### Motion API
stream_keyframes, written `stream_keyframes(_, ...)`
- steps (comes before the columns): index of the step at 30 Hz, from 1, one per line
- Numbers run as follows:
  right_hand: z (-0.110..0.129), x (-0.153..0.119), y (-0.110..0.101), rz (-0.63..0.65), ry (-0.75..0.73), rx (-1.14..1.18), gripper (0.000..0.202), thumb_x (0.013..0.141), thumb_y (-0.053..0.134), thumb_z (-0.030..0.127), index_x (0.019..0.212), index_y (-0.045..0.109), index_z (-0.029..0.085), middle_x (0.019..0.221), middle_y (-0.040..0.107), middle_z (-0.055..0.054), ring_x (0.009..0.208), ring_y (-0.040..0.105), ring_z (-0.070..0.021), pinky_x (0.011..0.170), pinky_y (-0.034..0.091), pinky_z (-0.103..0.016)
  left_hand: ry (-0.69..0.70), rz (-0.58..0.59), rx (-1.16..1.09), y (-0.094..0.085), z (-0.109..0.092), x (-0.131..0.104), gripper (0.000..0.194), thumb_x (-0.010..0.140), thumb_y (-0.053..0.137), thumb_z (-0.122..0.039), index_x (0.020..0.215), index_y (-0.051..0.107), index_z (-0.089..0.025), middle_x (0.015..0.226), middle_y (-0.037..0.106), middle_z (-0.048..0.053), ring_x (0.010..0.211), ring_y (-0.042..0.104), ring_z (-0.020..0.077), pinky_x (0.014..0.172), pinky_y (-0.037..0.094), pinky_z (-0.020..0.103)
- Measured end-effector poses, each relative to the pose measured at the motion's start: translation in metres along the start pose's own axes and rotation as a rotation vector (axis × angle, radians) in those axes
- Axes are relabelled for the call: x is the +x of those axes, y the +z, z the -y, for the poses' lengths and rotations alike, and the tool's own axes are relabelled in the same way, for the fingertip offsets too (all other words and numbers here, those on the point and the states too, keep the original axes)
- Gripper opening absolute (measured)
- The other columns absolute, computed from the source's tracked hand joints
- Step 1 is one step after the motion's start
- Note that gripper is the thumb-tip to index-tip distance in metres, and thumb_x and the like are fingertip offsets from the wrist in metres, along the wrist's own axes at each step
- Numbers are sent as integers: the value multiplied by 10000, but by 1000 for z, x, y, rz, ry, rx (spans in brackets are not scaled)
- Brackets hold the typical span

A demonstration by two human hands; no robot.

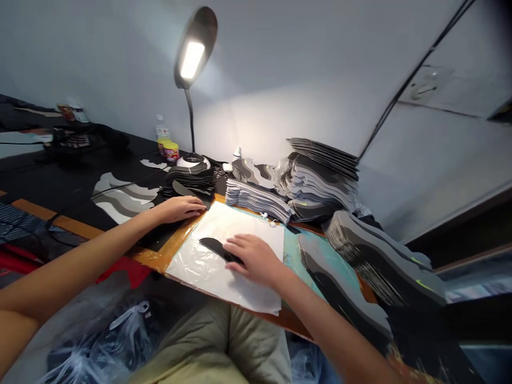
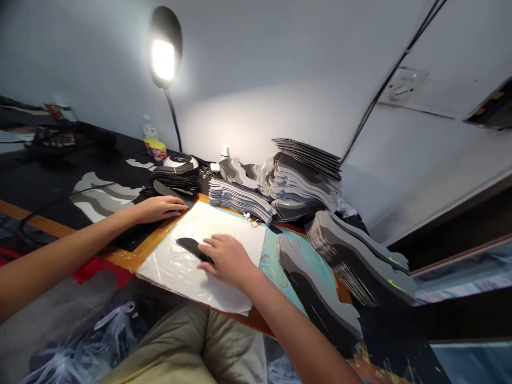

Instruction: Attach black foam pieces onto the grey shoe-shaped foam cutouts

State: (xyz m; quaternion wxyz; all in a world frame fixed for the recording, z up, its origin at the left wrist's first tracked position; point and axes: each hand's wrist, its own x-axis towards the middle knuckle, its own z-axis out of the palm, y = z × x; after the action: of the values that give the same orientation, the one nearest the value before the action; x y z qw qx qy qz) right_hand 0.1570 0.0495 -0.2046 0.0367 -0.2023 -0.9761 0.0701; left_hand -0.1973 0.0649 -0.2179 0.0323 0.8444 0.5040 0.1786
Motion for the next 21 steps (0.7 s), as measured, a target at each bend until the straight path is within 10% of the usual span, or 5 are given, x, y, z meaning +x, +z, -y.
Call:
stream_keyframes(7, -11, -43, 34, -100, -38, 115, 445, 1097, 457, 244, 1510, 620, 243, 1481, 266, -20, 1446, 300, -52, 1351, 347, -200, -336, -64, 101, -28, 24, -136, 772, 979, 461, -718, 1328, 656, -58, 1458, 552, 243, 1321, 519, 368, 1127, 369, 519)
stream_keyframes(12, -22, -57, 34, -147, -34, 214, 444, 1106, 417, 243, 1489, 641, 233, 1457, 305, -23, 1438, 327, -5, 1340, 354, -131, -390, -32, 140, 1, 29, -226, 723, 981, 516, -616, 1586, 456, -223, 1609, 410, 137, 1452, 449, 358, 1212, 273, 548)
stream_keyframes(16, -21, -57, 34, -206, -68, 239, 410, 1102, 434, 247, 1432, 675, 222, 1437, 333, -20, 1416, 355, 0, 1317, 377, -118, -254, -243, 95, 15, -7, -248, 636, 996, 576, -421, 1568, 350, -583, 1568, 491, -71, 1372, 543, 259, 1187, 352, 431)
stream_keyframes(21, -19, -46, 23, -148, -81, 214, 385, 1057, 524, 217, 1406, 685, 245, 1409, 362, -26, 1345, 404, -2, 1265, 421, -103, -281, -414, 41, 2, -25, -241, 586, 1009, 538, -341, 1501, 422, -639, 1475, 572, -136, 1293, 596, 222, 1147, 422, 397)
